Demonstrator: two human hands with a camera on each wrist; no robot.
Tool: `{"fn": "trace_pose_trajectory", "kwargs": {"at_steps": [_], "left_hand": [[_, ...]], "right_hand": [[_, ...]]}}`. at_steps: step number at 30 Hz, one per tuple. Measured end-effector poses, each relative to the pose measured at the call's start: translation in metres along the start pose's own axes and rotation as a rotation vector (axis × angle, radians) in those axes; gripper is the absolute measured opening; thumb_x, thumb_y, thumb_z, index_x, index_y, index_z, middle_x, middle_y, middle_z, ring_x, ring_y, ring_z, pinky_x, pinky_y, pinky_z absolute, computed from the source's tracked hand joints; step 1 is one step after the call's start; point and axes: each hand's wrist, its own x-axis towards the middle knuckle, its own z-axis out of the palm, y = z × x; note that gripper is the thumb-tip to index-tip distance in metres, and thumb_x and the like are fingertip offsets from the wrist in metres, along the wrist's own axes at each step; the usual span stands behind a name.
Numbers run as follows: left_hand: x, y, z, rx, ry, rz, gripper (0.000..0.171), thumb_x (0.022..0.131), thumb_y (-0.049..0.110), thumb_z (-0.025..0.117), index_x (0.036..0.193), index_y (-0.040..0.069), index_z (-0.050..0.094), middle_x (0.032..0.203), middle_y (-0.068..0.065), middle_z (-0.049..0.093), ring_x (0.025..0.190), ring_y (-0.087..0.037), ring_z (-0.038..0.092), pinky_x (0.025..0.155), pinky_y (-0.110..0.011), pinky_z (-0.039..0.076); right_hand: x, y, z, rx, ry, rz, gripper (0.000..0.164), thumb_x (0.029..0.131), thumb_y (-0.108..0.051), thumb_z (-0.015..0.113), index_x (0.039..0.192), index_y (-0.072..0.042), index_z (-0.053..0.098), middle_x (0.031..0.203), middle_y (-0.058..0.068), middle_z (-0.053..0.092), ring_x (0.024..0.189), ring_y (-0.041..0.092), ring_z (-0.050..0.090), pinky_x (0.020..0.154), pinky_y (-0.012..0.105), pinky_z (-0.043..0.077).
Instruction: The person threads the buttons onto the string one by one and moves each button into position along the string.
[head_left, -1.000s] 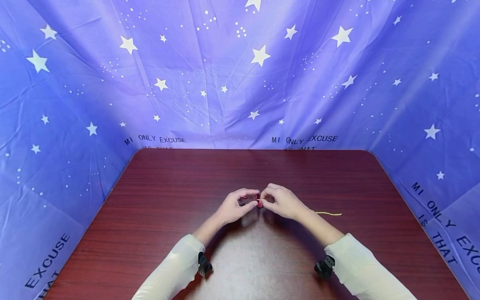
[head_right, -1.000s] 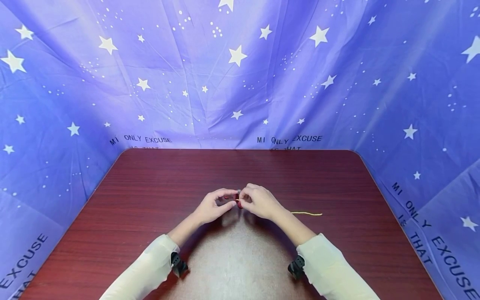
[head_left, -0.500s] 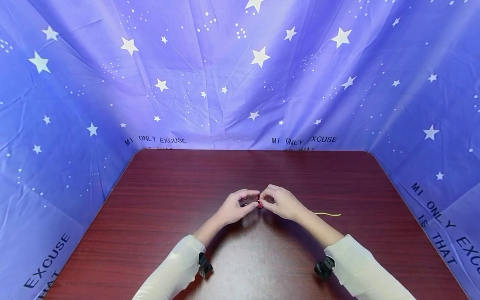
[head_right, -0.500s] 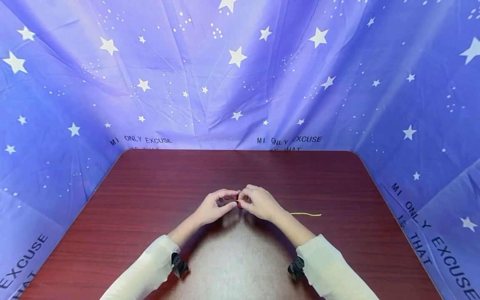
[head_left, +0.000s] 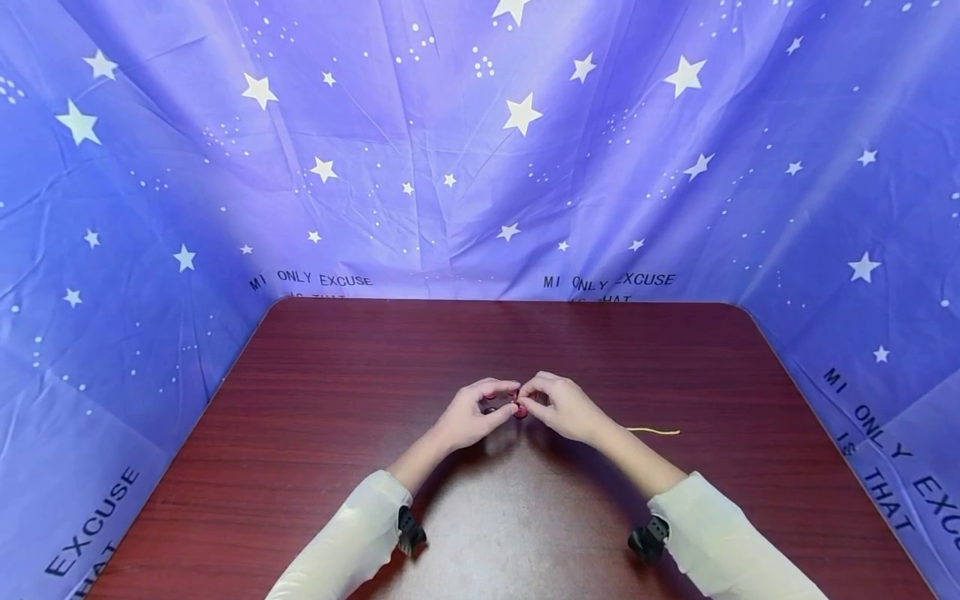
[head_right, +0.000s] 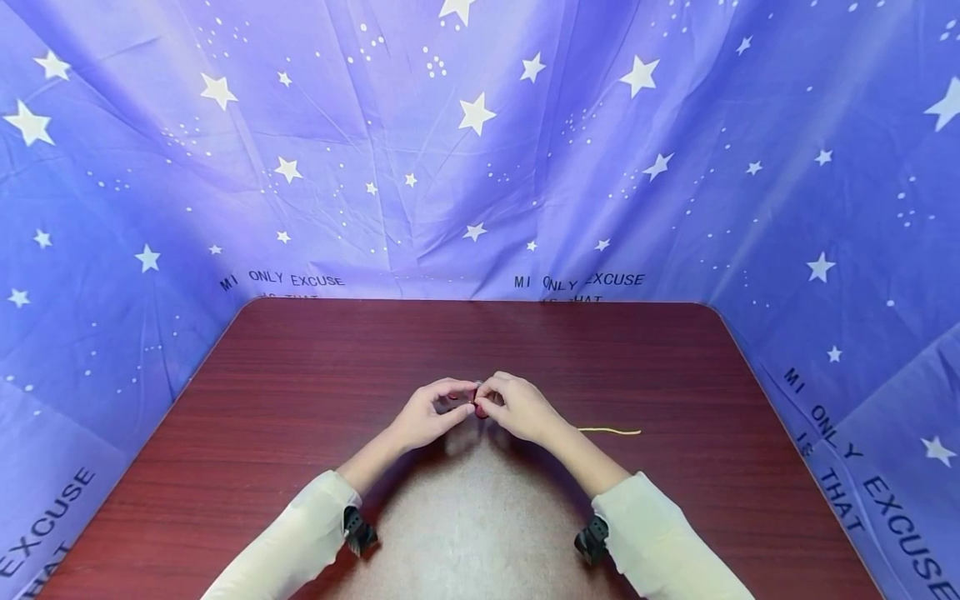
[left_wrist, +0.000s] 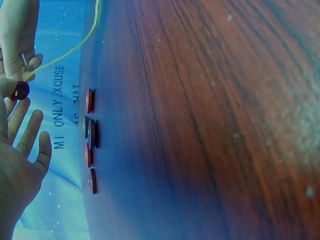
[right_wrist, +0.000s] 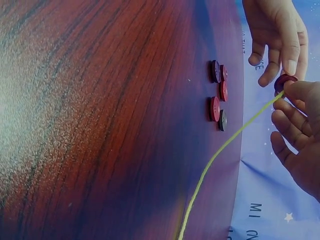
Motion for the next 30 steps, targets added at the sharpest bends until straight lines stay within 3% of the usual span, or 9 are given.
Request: {"fn": "trace_pose_trajectory", "kwargs": {"at_steps": [5,9,16,18,23,27,30], "left_hand": [[0.000,-0.002,0.001,0.011,0.017,0.012,0.032,0.086,-0.003,0.062,0.116,-0.012,0.057,0.111,-0.026,0.061,0.102,-0.040,0.062,0.086,-0.042,0.053],[0.001,-0.014,0.004,0.004,0.045,0.024,0.032,0.085,-0.003,0.063,0.115,-0.011,0.058,0.111,-0.025,0.061,0.101,-0.039,0.062,0.086,-0.049,0.051],[0.004,-0.038,0.003,0.127,0.092,0.047,0.032,0.084,0.011,0.068,0.115,0.002,0.064,0.108,-0.010,0.067,0.103,-0.023,0.062,0.088,-0.048,0.048],[0.004,-0.029,0.003,0.141,0.104,0.064,0.032,0.084,0.008,0.068,0.114,0.000,0.064,0.106,-0.013,0.067,0.102,-0.027,0.061,0.086,-0.047,0.048],[0.001,0.000,0.002,0.170,0.136,0.105,0.030,0.081,-0.001,0.068,0.110,-0.007,0.063,0.102,-0.023,0.066,0.097,-0.038,0.060,0.081,-0.026,0.047],[0.002,-0.002,0.002,0.185,0.147,0.102,0.030,0.080,-0.001,0.068,0.110,-0.006,0.064,0.102,-0.022,0.066,0.097,-0.038,0.060,0.080,-0.018,0.044],[0.004,-0.016,0.005,0.201,0.165,0.106,0.030,0.081,0.001,0.069,0.110,-0.005,0.064,0.103,-0.020,0.067,0.096,-0.036,0.061,0.080,-0.020,0.045]], "right_hand": [[0.000,0.001,0.002,0.045,0.008,0.030,0.005,0.087,-0.012,0.065,0.089,-0.010,0.068,0.083,-0.003,0.063,0.073,0.003,0.052,0.065,0.021,0.046],[0.000,0.000,0.002,0.108,0.020,0.057,0.005,0.086,-0.012,0.065,0.088,-0.009,0.069,0.083,-0.002,0.064,0.073,0.003,0.053,0.065,0.020,0.046],[0.001,0.001,0.002,0.194,0.015,0.114,0.010,0.087,-0.014,0.064,0.090,-0.007,0.071,0.085,0.002,0.068,0.073,0.002,0.055,0.066,0.019,0.048],[0.001,0.001,0.001,0.217,0.009,0.143,0.012,0.089,-0.016,0.064,0.092,-0.007,0.071,0.086,0.003,0.068,0.073,0.003,0.055,0.066,0.019,0.047],[0.001,-0.017,-0.008,0.259,0.012,0.173,0.017,0.091,-0.011,0.059,0.094,0.001,0.070,0.085,0.011,0.069,0.072,0.005,0.054,0.064,0.018,0.045],[0.002,-0.013,-0.005,0.296,0.020,0.210,0.020,0.092,-0.014,0.059,0.095,0.002,0.071,0.084,0.013,0.071,0.070,0.004,0.055,0.063,0.017,0.045],[0.002,-0.003,0.002,0.342,0.027,0.244,0.023,0.091,-0.020,0.060,0.096,0.000,0.072,0.081,0.011,0.071,0.067,0.003,0.056,0.060,0.016,0.046]]}}
